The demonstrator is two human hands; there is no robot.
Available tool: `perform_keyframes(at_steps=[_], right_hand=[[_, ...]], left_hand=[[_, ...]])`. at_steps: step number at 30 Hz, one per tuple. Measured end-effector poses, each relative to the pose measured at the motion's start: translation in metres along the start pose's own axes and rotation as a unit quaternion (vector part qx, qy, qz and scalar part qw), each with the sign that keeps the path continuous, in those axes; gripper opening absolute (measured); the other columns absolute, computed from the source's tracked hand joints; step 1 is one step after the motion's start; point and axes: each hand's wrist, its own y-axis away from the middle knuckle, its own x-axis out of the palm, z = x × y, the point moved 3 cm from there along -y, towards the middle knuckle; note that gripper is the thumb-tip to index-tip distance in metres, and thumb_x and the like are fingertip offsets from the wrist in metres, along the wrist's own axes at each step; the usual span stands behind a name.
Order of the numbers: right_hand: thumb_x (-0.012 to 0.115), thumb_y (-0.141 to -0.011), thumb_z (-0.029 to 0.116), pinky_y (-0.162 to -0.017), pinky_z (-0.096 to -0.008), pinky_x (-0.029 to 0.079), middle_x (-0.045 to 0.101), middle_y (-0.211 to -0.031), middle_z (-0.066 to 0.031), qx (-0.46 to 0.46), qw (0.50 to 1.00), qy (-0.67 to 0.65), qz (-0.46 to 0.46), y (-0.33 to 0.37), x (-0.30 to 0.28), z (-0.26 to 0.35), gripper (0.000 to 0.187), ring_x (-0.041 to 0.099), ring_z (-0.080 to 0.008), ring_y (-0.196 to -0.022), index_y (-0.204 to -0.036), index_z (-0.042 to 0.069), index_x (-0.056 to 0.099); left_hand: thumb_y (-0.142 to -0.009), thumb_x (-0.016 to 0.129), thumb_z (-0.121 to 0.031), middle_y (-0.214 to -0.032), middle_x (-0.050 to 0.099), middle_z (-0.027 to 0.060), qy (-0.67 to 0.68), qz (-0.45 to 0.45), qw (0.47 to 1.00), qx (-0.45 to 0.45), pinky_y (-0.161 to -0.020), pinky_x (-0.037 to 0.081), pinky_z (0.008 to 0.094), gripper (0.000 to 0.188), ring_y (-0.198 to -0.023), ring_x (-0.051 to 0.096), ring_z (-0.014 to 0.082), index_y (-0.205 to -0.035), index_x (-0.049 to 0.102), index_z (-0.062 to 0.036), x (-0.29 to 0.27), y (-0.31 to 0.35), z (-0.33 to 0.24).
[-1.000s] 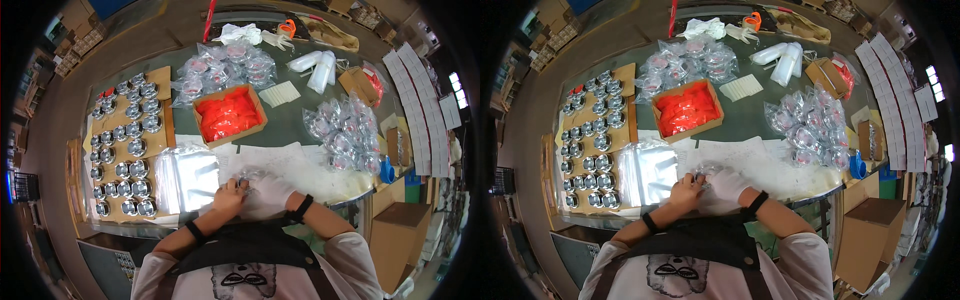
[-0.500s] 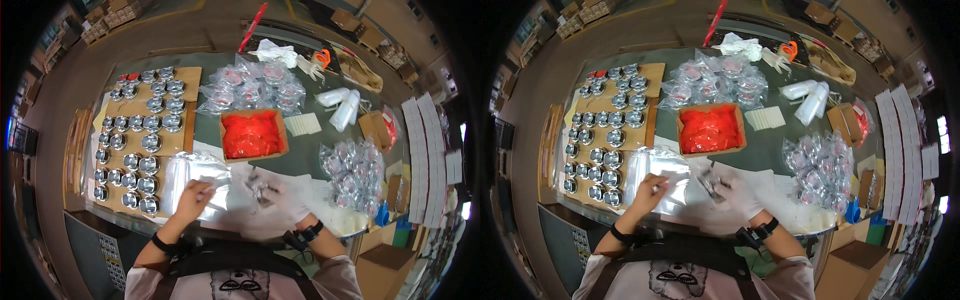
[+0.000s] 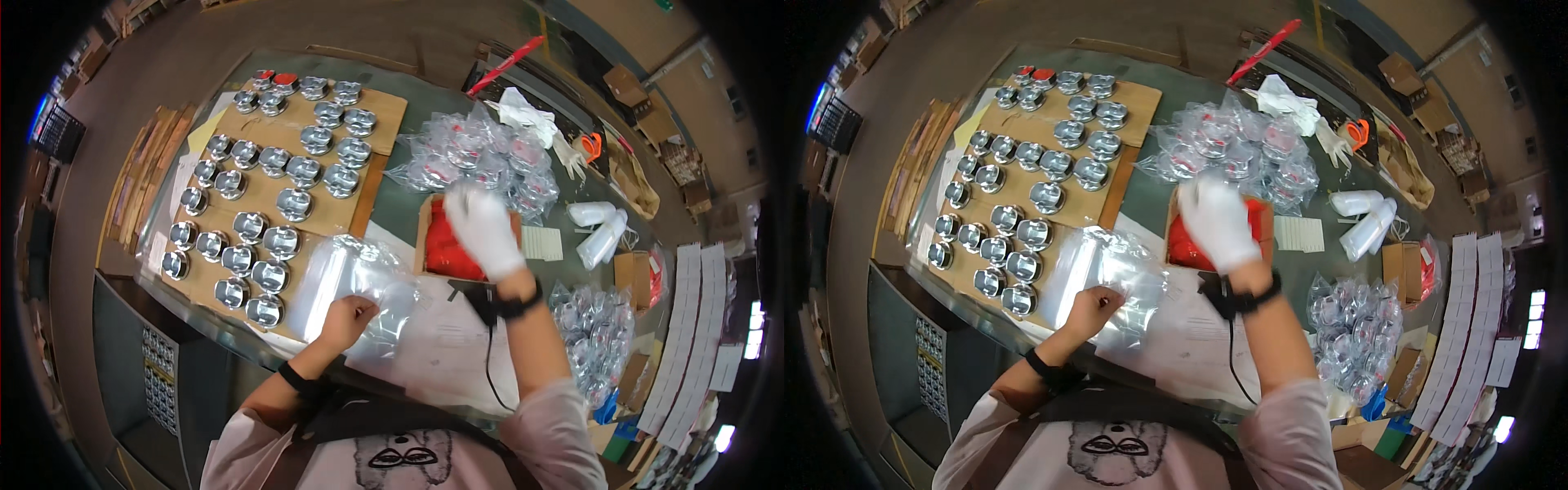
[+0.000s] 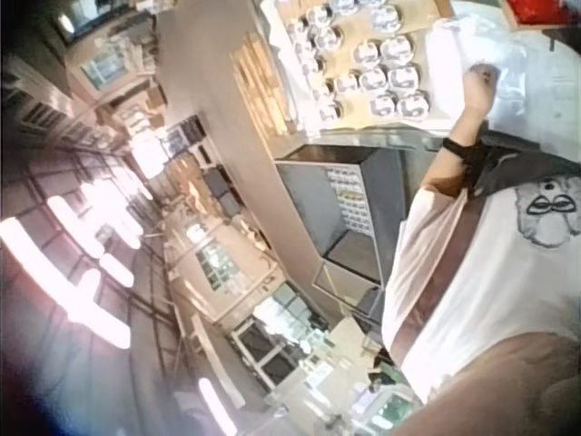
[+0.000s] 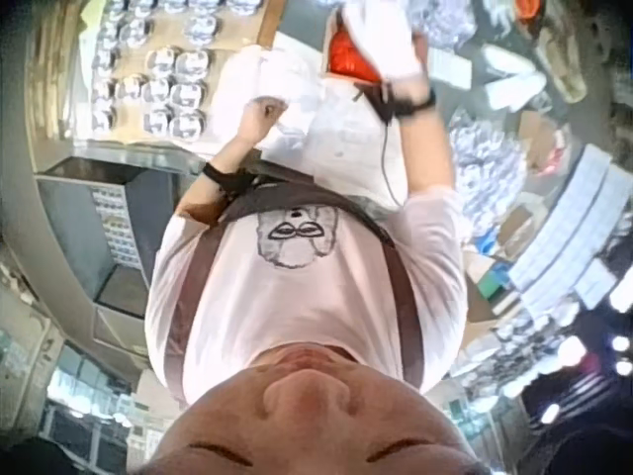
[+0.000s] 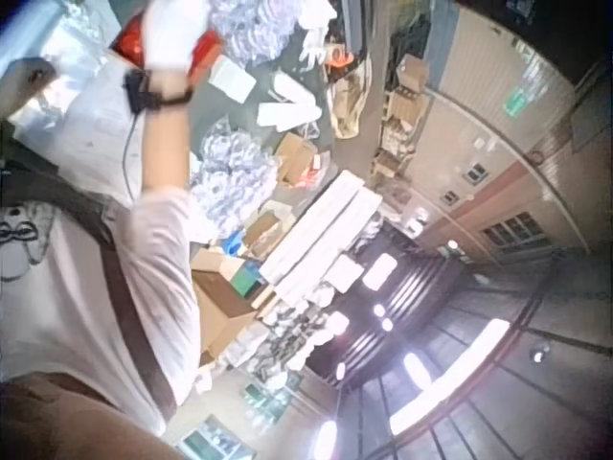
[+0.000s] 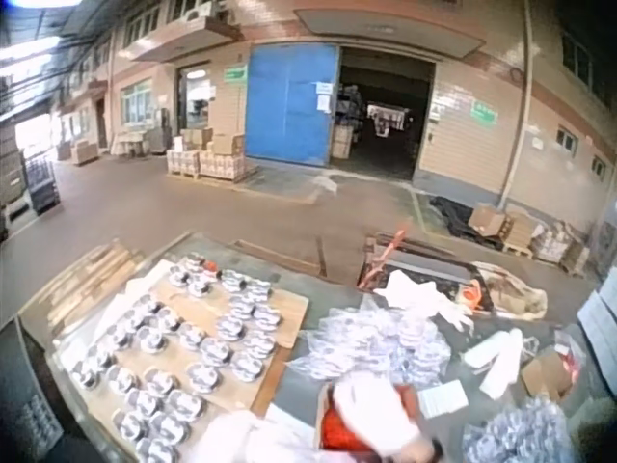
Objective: The person places red plastic inserts into silver metal components arranged on a table. The person then picks up the assembled units and places them into clear plastic bags. The person repeats this process for multiple units.
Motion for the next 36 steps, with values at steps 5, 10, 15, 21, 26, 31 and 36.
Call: perform_keyframes(at_steps=[5, 10, 15, 21, 26, 31, 36], right_hand=[[0.067, -0.084, 0.031, -0.069, -0.0363, 0.051, 0.065, -0.079, -0.0132, 0.016, 0.978, -0.139, 0.156, 0.11, 0.072, 0.036, 0.033, 0.064, -0.0282, -0.073, -0.096, 0.0, 0.067], [0.06, -0.09, 0.014, -0.062, -0.0269, 0.048, 0.063, -0.079, -0.0047, 0.131, 0.918, -0.344, 0.149, 0.059, 0.088, 0.122, 0.017, 0.06, -0.0126, -0.07, -0.092, -0.001, 0.066], [0.051, -0.098, 0.018, -0.066, -0.0284, 0.05, 0.065, -0.086, -0.0023, 0.041, 0.826, -0.504, 0.25, -0.046, 0.124, 0.212, 0.022, 0.062, -0.0136, -0.08, -0.095, 0.002, 0.066], [0.054, -0.092, 0.023, -0.076, -0.041, 0.054, 0.069, -0.096, -0.0179, -0.112, 0.99, -0.016, -0.088, -0.302, 0.166, 0.201, 0.026, 0.068, -0.0306, -0.087, -0.097, 0.001, 0.067], [0.054, -0.087, 0.018, -0.085, -0.0459, 0.052, 0.067, -0.106, -0.0195, 0.002, 0.973, 0.217, 0.075, -0.424, 0.249, 0.22, 0.024, 0.064, -0.0359, -0.101, -0.096, 0.005, 0.072], [0.056, -0.086, 0.02, -0.087, -0.0431, 0.052, 0.065, -0.113, -0.0196, 0.075, 0.956, 0.25, 0.136, -0.45, 0.268, 0.222, 0.027, 0.064, -0.0356, -0.104, -0.102, 0.006, 0.071], [0.062, -0.08, 0.023, -0.083, -0.0381, 0.052, 0.067, -0.108, -0.0183, 0.083, 0.99, 0.075, 0.088, -0.408, 0.18, 0.19, 0.031, 0.067, -0.0309, -0.093, -0.102, 0.002, 0.069]], left_hand=[[-0.091, 0.066, -0.015, -0.072, 0.062, 0.0062, 0.148, 0.008, 0.989, 0.028, -0.054, 0.044, 0.0268, 0.016, -0.058, 0.054, 0.0106, -0.094, 0.066, 0.0, -0.046, 0.002, -0.04], [-0.102, 0.044, -0.038, -0.099, 0.056, 0.0038, 0.447, 0.056, 0.892, -0.037, -0.072, 0.05, 0.0261, 0.046, -0.082, 0.057, 0.0107, -0.126, 0.054, -0.0001, -0.11, -0.01, -0.049], [-0.098, 0.056, -0.021, -0.091, 0.062, 0.0006, 0.5, -0.145, 0.852, -0.062, -0.066, 0.049, 0.0235, 0.029, -0.077, 0.057, 0.0075, -0.121, 0.059, -0.0039, -0.224, -0.016, 0.008], [-0.096, 0.056, -0.02, -0.098, 0.061, -0.0012, 0.442, -0.325, 0.823, -0.144, -0.073, 0.044, 0.0233, 0.022, -0.086, 0.056, 0.0096, -0.109, 0.064, -0.0043, -0.414, 0.016, 0.056], [-0.1, 0.05, -0.017, -0.075, 0.048, -0.0053, 0.126, -0.482, 0.859, -0.122, -0.059, 0.032, 0.0193, 0.02, -0.067, 0.039, 0.0034, -0.1, 0.061, -0.0005, -0.48, 0.06, 0.08], [-0.095, 0.056, -0.006, -0.084, 0.048, -0.0028, 0.092, -0.518, 0.849, -0.046, -0.057, 0.033, 0.0167, 0.009, -0.068, 0.044, 0.0033, -0.103, 0.057, -0.0021, -0.488, 0.054, 0.091], [-0.086, 0.062, 0.003, -0.077, 0.056, 0.0021, 0.078, -0.399, 0.913, 0.022, -0.059, 0.04, 0.0228, 0.015, -0.068, 0.051, 0.0093, -0.1, 0.061, -0.0018, -0.462, -0.012, 0.039]])
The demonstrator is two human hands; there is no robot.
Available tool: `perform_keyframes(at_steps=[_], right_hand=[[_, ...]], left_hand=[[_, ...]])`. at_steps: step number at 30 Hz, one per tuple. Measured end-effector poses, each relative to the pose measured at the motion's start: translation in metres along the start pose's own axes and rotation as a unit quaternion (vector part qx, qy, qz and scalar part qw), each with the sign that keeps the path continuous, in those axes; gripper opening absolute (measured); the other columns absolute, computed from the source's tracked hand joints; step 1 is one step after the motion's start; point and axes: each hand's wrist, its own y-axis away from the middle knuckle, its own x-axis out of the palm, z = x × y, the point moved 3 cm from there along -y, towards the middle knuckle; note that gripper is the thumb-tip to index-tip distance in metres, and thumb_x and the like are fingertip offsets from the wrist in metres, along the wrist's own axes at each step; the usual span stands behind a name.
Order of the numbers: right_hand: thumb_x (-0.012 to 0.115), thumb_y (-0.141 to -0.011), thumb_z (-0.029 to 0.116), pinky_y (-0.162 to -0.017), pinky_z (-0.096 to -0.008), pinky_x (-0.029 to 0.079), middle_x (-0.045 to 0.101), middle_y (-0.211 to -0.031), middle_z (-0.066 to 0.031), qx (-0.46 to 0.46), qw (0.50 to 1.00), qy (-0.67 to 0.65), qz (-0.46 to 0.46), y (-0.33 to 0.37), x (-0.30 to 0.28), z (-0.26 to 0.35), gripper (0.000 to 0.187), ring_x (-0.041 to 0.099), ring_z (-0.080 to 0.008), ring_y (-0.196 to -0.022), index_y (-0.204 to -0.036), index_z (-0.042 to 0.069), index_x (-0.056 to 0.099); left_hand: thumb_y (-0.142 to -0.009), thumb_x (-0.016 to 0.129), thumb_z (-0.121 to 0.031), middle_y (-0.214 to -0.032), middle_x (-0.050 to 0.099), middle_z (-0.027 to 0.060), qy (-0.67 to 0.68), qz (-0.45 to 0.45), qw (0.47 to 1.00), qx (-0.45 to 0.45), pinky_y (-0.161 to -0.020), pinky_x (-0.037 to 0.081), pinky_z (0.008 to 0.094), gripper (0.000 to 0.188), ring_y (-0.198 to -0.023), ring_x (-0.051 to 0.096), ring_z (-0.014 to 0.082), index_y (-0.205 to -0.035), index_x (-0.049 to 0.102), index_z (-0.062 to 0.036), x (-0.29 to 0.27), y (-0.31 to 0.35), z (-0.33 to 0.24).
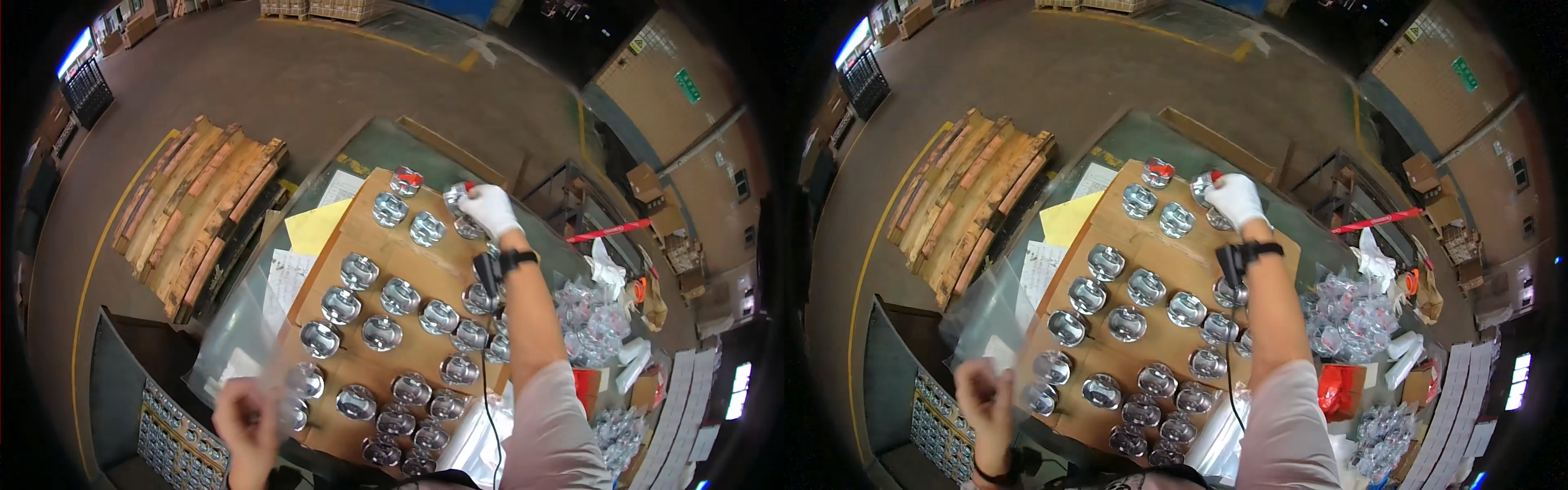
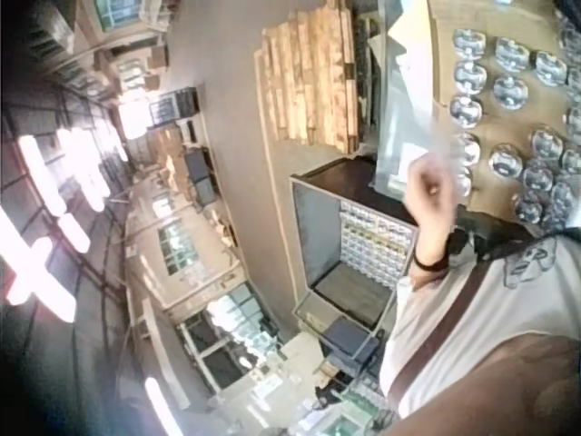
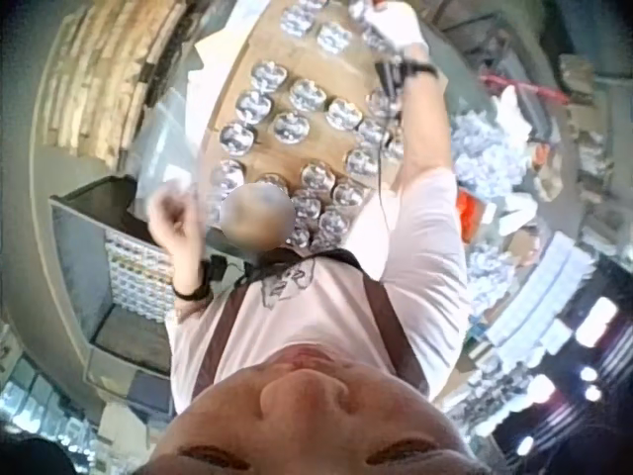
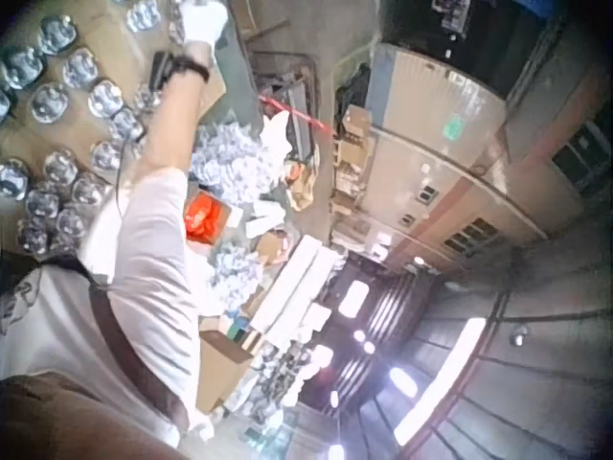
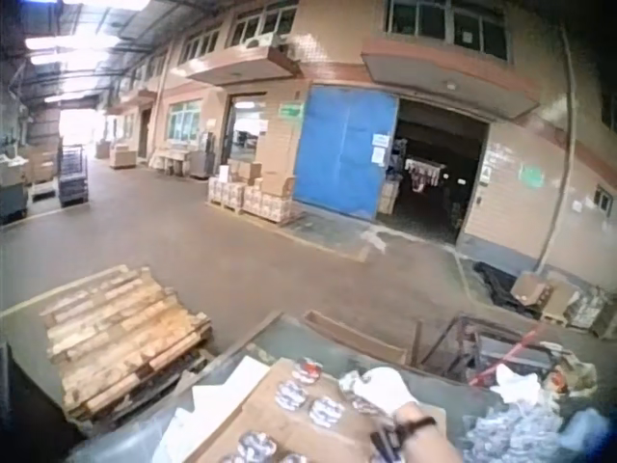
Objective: The person places red plastic inserts into silver metal components arranged on a table. The person then picks up the assembled units and places them into clear plastic bags. The person repeats this process for multiple units.
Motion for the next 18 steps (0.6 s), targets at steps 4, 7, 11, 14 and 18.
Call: perform_keyframes(at_steps=[4, 7, 11, 14, 18], right_hand=[[0.058, -0.086, 0.014, -0.055, -0.0236, 0.045, 0.067, -0.088, -0.0042, -0.071, 0.893, -0.431, -0.107, 0.181, -0.072, 0.001, 0.032, 0.058, -0.0099, -0.062, -0.113, -0.003, 0.06], [0.048, -0.089, 0.016, -0.044, -0.0262, 0.045, 0.064, -0.075, -0.0053, 0.048, 0.878, -0.476, -0.025, 0.346, -0.097, -0.021, 0.035, 0.056, -0.0132, -0.05, -0.119, 0.0, 0.055], [0.056, -0.094, 0.025, -0.065, -0.0325, 0.048, 0.065, -0.101, -0.0084, 0.143, 0.922, -0.322, -0.162, 0.515, -0.017, -0.114, 0.036, 0.059, -0.0159, -0.08, -0.121, 0.002, 0.055], [0.058, -0.093, 0.022, -0.079, -0.0378, 0.05, 0.062, -0.111, -0.0124, 0.1, 0.916, -0.343, -0.179, 0.585, 0.085, -0.178, 0.037, 0.061, -0.0235, -0.094, -0.124, 0.002, 0.053], [0.061, -0.086, 0.022, -0.077, -0.0447, 0.05, 0.06, -0.108, -0.0218, 0.061, 0.99, -0.111, -0.063, 0.629, 0.122, -0.195, 0.038, 0.06, -0.0357, -0.093, -0.114, -0.003, 0.053]], left_hand=[[-0.074, 0.061, 0.002, -0.092, 0.064, 0.0135, -0.095, 0.342, 0.921, 0.159, -0.066, 0.053, 0.0404, 0.036, -0.08, 0.063, 0.0347, -0.109, 0.061, -0.0064, 0.101, 0.023, -0.044], [-0.084, 0.051, -0.011, -0.094, 0.064, 0.02, -0.135, 0.533, 0.804, 0.227, -0.066, 0.054, 0.0415, 0.025, -0.085, 0.065, 0.036, -0.106, 0.063, -0.0065, 0.206, 0.115, -0.038], [-0.089, 0.053, -0.015, -0.087, 0.067, 0.0171, 0.014, 0.674, 0.72, 0.162, -0.067, 0.053, 0.0433, 0.019, -0.079, 0.068, 0.0329, -0.098, 0.069, -0.0104, 0.291, 0.275, -0.012], [-0.094, 0.052, -0.023, -0.088, 0.068, 0.0162, 0.019, 0.666, 0.714, -0.217, -0.069, 0.053, 0.0442, 0.022, -0.077, 0.067, 0.0339, -0.103, 0.068, -0.0105, 0.307, 0.35, 0.059], [-0.092, 0.061, -0.024, -0.081, 0.067, 0.018, 0.013, 0.542, 0.84, -0.004, -0.06, 0.051, 0.038, 0.027, -0.07, 0.065, 0.0323, -0.115, 0.066, -0.0111, 0.295, 0.35, 0.016]])
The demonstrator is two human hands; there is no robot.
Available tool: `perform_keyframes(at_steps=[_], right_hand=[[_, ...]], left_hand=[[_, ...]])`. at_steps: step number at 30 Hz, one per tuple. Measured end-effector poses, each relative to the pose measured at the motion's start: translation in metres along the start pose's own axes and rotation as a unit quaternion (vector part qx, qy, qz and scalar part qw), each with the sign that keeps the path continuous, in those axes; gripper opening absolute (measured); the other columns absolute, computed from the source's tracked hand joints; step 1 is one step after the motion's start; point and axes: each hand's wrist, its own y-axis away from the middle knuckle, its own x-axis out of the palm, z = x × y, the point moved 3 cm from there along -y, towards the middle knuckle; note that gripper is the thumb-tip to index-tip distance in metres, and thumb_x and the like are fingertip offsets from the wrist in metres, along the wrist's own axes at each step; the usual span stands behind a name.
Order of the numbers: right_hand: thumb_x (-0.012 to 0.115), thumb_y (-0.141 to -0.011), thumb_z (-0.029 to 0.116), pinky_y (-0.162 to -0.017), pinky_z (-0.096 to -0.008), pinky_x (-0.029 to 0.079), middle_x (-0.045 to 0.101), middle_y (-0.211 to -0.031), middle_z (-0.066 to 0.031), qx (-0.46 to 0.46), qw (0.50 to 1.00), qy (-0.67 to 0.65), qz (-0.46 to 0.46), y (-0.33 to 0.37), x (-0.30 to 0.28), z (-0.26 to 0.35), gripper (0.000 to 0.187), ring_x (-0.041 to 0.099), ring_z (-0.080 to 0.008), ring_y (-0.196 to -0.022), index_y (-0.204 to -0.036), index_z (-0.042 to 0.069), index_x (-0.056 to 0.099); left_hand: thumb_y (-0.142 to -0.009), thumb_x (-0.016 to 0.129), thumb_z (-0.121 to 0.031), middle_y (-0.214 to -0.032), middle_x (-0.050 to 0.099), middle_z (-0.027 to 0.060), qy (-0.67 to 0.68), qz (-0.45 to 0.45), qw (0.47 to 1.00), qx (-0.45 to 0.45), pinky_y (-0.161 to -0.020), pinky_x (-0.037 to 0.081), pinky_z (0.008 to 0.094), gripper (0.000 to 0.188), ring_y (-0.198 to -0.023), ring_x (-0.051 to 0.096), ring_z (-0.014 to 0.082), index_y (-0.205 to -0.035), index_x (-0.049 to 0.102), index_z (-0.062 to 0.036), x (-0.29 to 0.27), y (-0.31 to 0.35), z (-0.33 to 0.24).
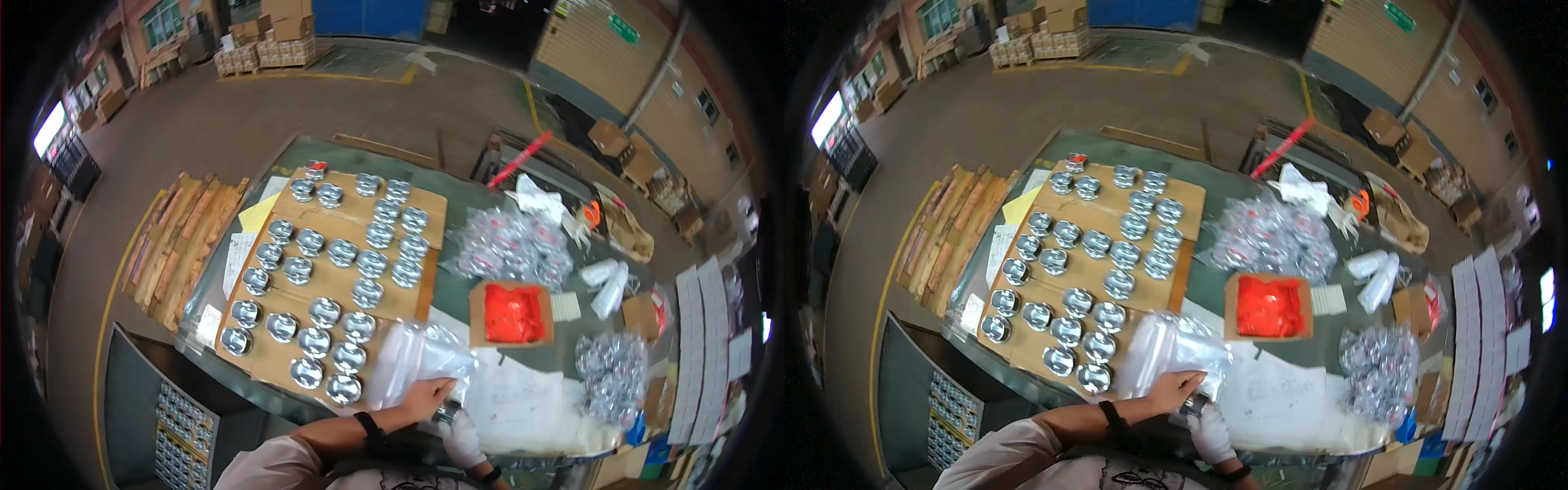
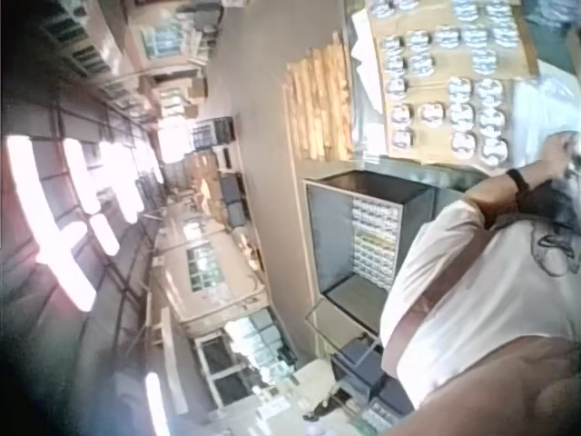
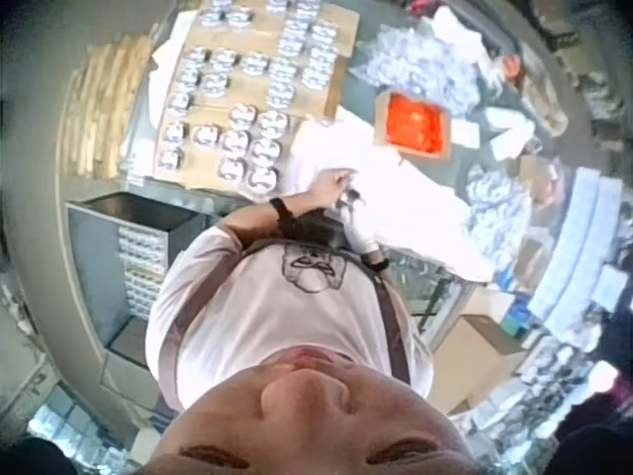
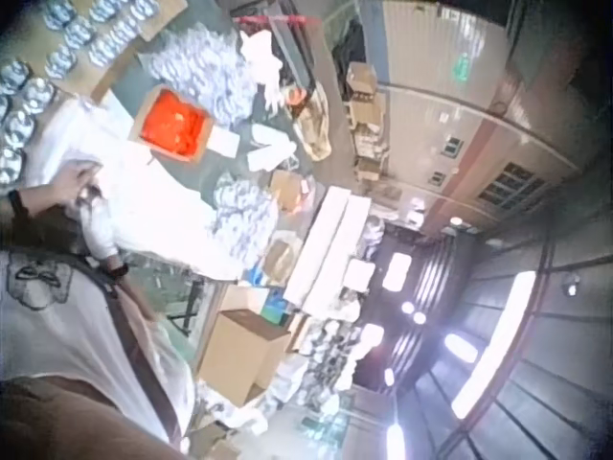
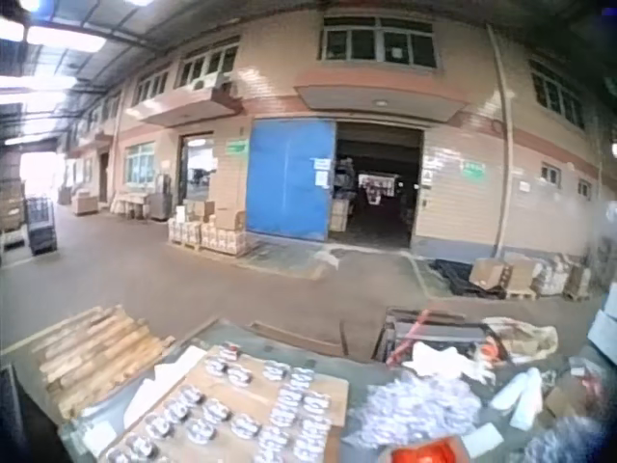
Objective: The person places red plastic inserts into silver metal components arranged on a table. The person then picks up the assembled units and places them into clear plastic bags. The person repeats this process for multiple units.
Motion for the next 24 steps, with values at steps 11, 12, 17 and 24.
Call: perform_keyframes(at_steps=[11, 12, 17, 24], right_hand=[[0.066, -0.085, 0.031, -0.085, -0.043, 0.047, 0.062, -0.105, -0.0205, 0.15, 0.96, -0.227, -0.061, 0.04, -0.126, -0.084, 0.038, 0.06, -0.0279, -0.1, -0.111, 0.005, 0.058], [0.07, -0.081, 0.032, -0.087, -0.0437, 0.047, 0.061, -0.106, -0.0204, 0.099, 0.984, -0.086, -0.123, 0.055, -0.155, -0.061, 0.046, 0.059, -0.0285, -0.102, -0.115, 0.005, 0.057], [0.079, -0.072, 0.026, -0.076, -0.0441, 0.052, 0.065, -0.095, -0.017, 0.133, 0.968, -0.043, -0.209, 0.054, -0.105, -0.138, 0.058, 0.064, -0.0356, -0.085, -0.119, 0.002, 0.056], [0.06, -0.081, 0.007, -0.065, -0.038, 0.053, 0.066, -0.079, -0.013, -0.002, 0.955, -0.239, -0.175, 0.044, -0.074, -0.132, 0.016, 0.065, -0.0297, -0.077, -0.096, 0.003, 0.062]], left_hand=[[-0.101, 0.049, -0.024, -0.077, 0.059, 0.0008, 0.134, 0.032, 0.99, -0.036, -0.052, 0.042, 0.0208, 0.029, -0.058, 0.05, 0.0051, -0.109, 0.065, -0.0009, 0.101, 0.006, -0.117], [-0.101, 0.049, -0.026, -0.07, 0.055, -0.0008, 0.228, 0.044, 0.97, -0.076, -0.046, 0.037, 0.02, 0.028, -0.05, 0.045, 0.0052, -0.107, 0.064, -0.0028, 0.091, -0.006, -0.098], [-0.099, 0.052, -0.024, -0.086, 0.054, 0.0036, 0.112, 0.154, 0.981, 0.043, -0.057, 0.046, 0.0279, 0.027, -0.068, 0.055, 0.0132, -0.107, 0.063, -0.0006, 0.125, -0.008, -0.11], [-0.085, 0.064, -0.025, -0.102, 0.048, 0.0154, -0.415, 0.118, 0.88, 0.197, -0.071, 0.052, 0.044, 0.018, -0.086, 0.058, 0.0337, -0.088, 0.071, -0.0092, 0.141, 0.008, -0.048]])
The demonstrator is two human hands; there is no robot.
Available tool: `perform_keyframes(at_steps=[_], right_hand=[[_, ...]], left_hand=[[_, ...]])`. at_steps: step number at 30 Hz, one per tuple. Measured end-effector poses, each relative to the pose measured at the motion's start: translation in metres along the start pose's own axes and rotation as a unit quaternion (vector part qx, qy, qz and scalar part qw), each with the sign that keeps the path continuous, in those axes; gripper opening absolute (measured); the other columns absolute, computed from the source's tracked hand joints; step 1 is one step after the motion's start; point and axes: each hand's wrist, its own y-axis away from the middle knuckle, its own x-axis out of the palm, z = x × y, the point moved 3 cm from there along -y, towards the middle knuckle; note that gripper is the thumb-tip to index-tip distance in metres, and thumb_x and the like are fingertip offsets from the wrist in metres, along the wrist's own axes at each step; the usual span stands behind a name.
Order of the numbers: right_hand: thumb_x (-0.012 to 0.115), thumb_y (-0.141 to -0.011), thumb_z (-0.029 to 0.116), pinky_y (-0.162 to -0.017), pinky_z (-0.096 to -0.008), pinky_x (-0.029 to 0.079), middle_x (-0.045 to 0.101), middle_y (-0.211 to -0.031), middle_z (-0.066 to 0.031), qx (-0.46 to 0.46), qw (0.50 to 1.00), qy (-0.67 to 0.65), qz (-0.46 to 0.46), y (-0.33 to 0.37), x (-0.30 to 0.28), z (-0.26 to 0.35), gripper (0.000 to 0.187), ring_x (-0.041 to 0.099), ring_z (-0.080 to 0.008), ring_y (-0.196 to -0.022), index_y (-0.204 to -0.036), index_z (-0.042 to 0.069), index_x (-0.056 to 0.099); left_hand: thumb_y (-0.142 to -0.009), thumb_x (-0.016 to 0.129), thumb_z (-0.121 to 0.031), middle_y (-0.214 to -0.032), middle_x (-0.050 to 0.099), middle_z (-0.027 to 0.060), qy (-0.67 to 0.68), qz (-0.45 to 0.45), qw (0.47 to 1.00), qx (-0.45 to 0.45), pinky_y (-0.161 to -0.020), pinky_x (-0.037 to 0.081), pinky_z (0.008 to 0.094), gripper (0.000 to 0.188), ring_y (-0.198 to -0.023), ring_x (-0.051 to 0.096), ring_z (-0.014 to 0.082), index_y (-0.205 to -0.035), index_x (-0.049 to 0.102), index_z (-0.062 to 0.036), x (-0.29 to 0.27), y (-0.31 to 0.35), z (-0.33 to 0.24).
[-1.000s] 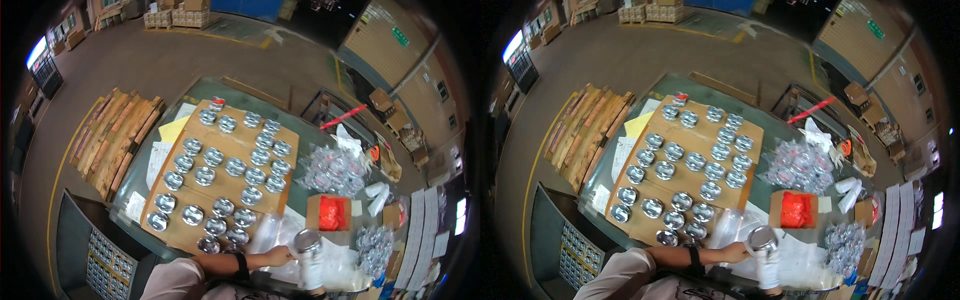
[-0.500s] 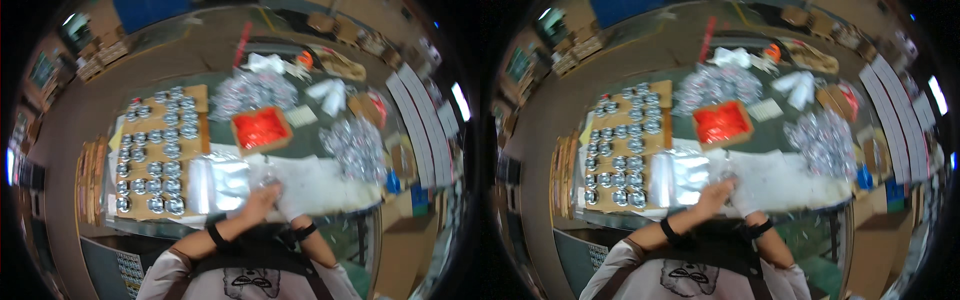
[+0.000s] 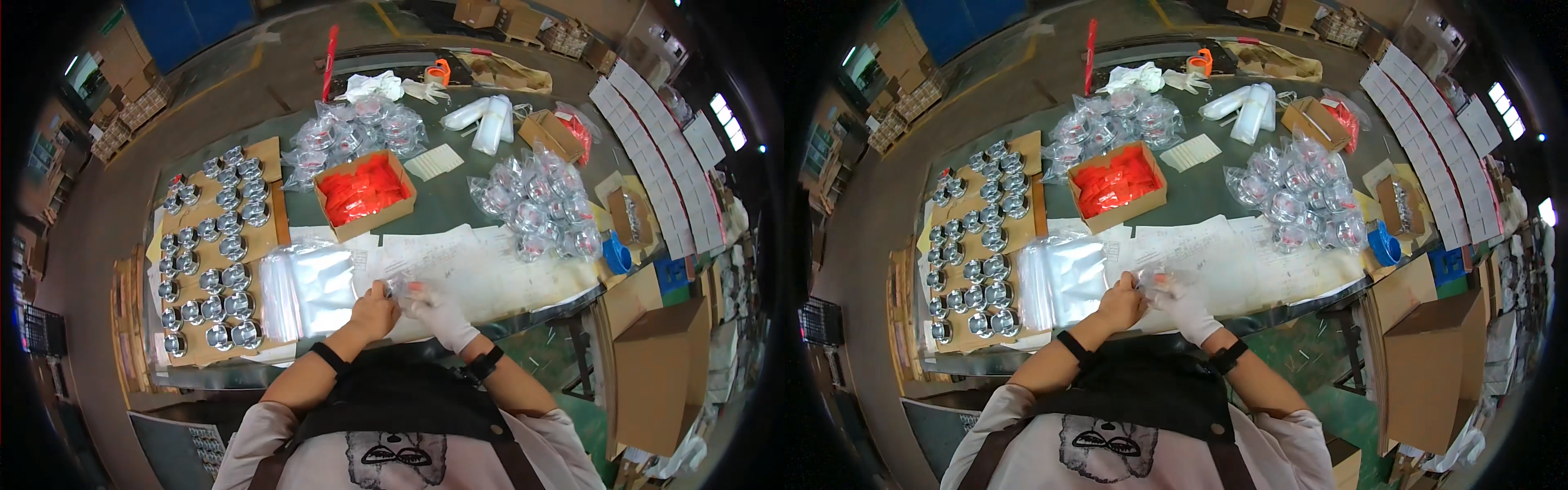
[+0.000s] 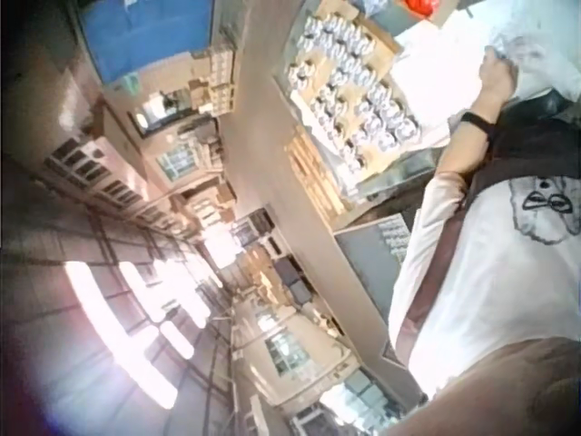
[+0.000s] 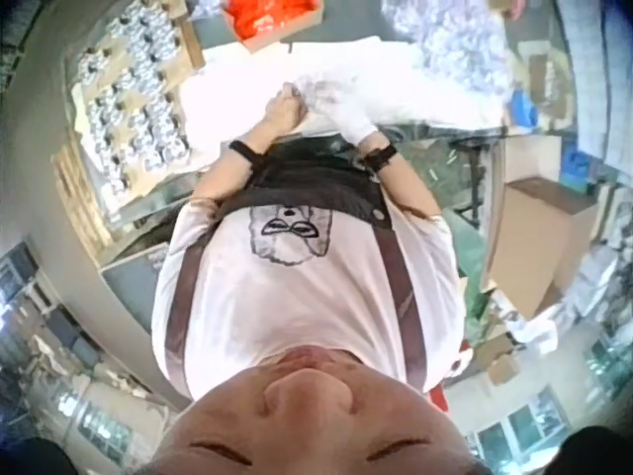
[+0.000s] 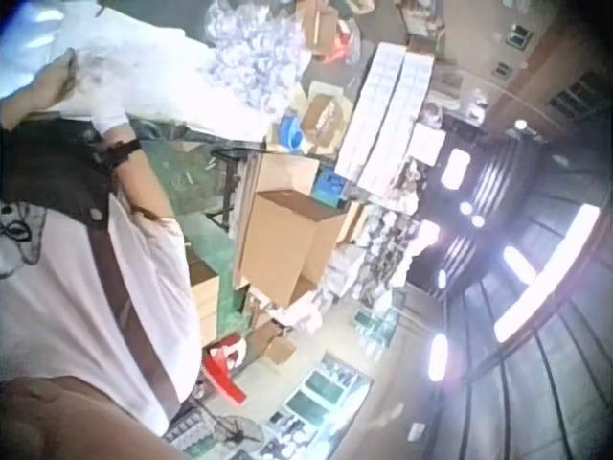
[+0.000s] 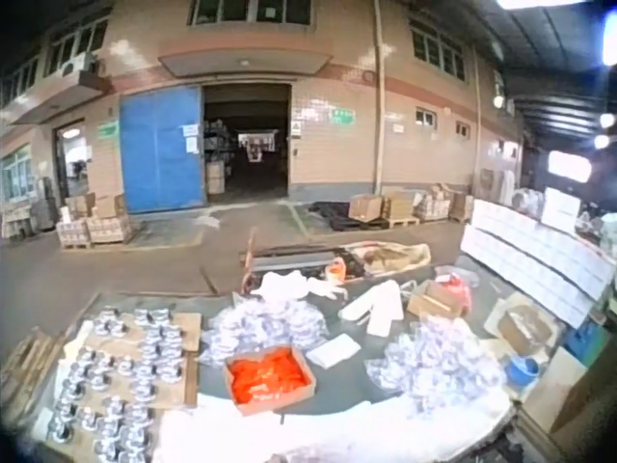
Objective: The person places red plastic inserts into silver metal components arranged on a table. The person then picks up the assembled units and places them into clear plastic bags. The person repeats this process for multiple units.
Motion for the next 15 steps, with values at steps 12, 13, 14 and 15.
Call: perform_keyframes(at_steps=[12, 13, 14, 15], right_hand=[[0.054, -0.083, 0.016, -0.051, -0.0367, 0.051, 0.063, -0.075, -0.0167, -0.195, 0.824, 0.475, 0.239, -0.057, 0.003, 0.019, 0.014, 0.064, -0.0294, -0.064, -0.081, 0.003, 0.06], [0.054, -0.085, 0.017, -0.059, -0.0387, 0.052, 0.064, -0.079, -0.0178, -0.17, 0.855, 0.422, 0.251, -0.055, 0.0, 0.024, 0.017, 0.064, -0.0317, -0.069, -0.085, 0.002, 0.062], [0.054, -0.086, 0.018, -0.067, -0.0406, 0.053, 0.065, -0.084, -0.0189, -0.149, 0.878, 0.37, 0.263, -0.055, -0.002, 0.03, 0.019, 0.065, -0.0339, -0.074, -0.09, 0.002, 0.064], [0.054, -0.087, 0.019, -0.074, -0.0426, 0.054, 0.066, -0.088, -0.02, -0.128, 0.898, 0.318, 0.276, -0.061, -0.002, 0.037, 0.023, 0.065, -0.0362, -0.079, -0.095, 0.001, 0.066]], left_hand=[[-0.083, 0.069, -0.035, -0.107, 0.049, 0.0181, 0.007, 0.086, 0.993, -0.081, -0.079, 0.053, 0.0424, 0.039, -0.095, 0.059, 0.0363, -0.113, 0.065, -0.0114, -0.012, -0.006, -0.004], [-0.084, 0.069, -0.033, -0.108, 0.05, 0.0183, 0.086, 0.044, 0.994, -0.041, -0.08, 0.053, 0.0414, 0.039, -0.096, 0.058, 0.0348, -0.115, 0.064, -0.0103, -0.015, -0.004, 0.004], [-0.085, 0.069, -0.031, -0.11, 0.051, 0.0184, 0.163, -0.007, 0.987, -0.001, -0.081, 0.052, 0.0404, 0.039, -0.097, 0.058, 0.0333, -0.117, 0.063, -0.0093, -0.021, -0.003, 0.02], [-0.086, 0.068, -0.029, -0.111, 0.052, 0.0186, 0.237, -0.06, 0.969, 0.042, -0.083, 0.052, 0.0394, 0.039, -0.099, 0.058, 0.0318, -0.119, 0.063, -0.0082, -0.028, 0.002, 0.037]])
